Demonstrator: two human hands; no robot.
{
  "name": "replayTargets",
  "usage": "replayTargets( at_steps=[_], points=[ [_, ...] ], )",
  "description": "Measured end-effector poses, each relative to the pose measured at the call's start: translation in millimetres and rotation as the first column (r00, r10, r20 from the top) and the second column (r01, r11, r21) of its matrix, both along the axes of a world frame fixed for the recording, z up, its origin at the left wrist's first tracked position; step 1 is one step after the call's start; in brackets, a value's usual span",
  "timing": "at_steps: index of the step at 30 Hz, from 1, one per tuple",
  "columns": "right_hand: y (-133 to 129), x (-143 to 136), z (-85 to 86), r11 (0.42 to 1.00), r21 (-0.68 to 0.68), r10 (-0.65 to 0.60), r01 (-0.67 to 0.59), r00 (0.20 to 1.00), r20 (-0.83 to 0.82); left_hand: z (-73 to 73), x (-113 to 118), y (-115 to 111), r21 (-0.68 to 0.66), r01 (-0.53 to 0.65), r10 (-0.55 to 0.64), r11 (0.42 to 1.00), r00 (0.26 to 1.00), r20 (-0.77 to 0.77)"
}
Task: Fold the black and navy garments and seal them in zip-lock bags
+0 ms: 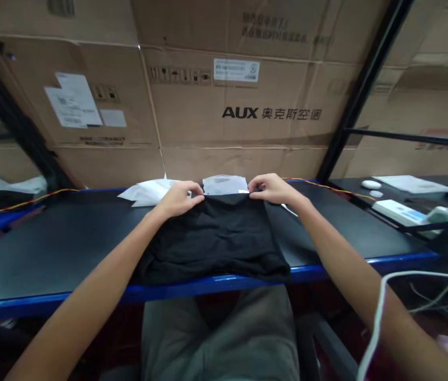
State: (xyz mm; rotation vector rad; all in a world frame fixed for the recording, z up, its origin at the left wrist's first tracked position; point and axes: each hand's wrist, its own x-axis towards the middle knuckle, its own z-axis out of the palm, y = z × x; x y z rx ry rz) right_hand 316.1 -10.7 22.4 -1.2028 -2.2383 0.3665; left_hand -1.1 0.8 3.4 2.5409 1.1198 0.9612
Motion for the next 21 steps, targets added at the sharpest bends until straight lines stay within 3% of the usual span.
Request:
replayTargets(
  at_steps=[3,6,8,12,14,17,19,21],
  points=[
    [-12,0,10.5,0.958,-0.254,0.118,-0.136,0.989,-0.084,8.1,-2,-7,-0.214,0.109,-0.111,0.971,0.994,0.004],
    [-20,-1,14.1,0.807,-0.532,0.27,-0.255,0.962,-0.051,14.0,-2,-15,-0.265,0.174,-0.19,0.948,0.981,-0.039],
    [-21,-4,11.0,0.727,-0.649,0.331,-0.226,0.943,0.043,13.9,1,-19,-0.28,0.202,-0.25,0.939,0.956,-0.15],
    [-22,-11,6.9,0.717,-0.687,0.342,-0.118,0.919,0.198,11.2,5,-23,-0.478,0.217,-0.407,0.851,0.847,-0.341],
    [-29,-14,11.7,0.738,-0.661,0.353,-0.135,0.912,0.208,14.8,4,-27,-0.445,0.215,-0.393,0.869,0.847,-0.358],
    [-45,-23,20.7,0.749,-0.611,0.414,-0.255,0.901,0.131,26.2,1,-40,-0.332,0.242,-0.353,0.912,0.876,-0.33],
    [-55,-32,21.1,0.669,-0.677,0.495,-0.306,0.864,0.099,32.0,2,-51,-0.371,0.277,-0.404,0.886,0.854,-0.328],
    [-59,-41,15.5,0.589,-0.756,0.564,-0.284,0.815,0.134,32.9,6,-61,-0.522,0.272,-0.502,0.809,0.781,-0.371]
  ],
)
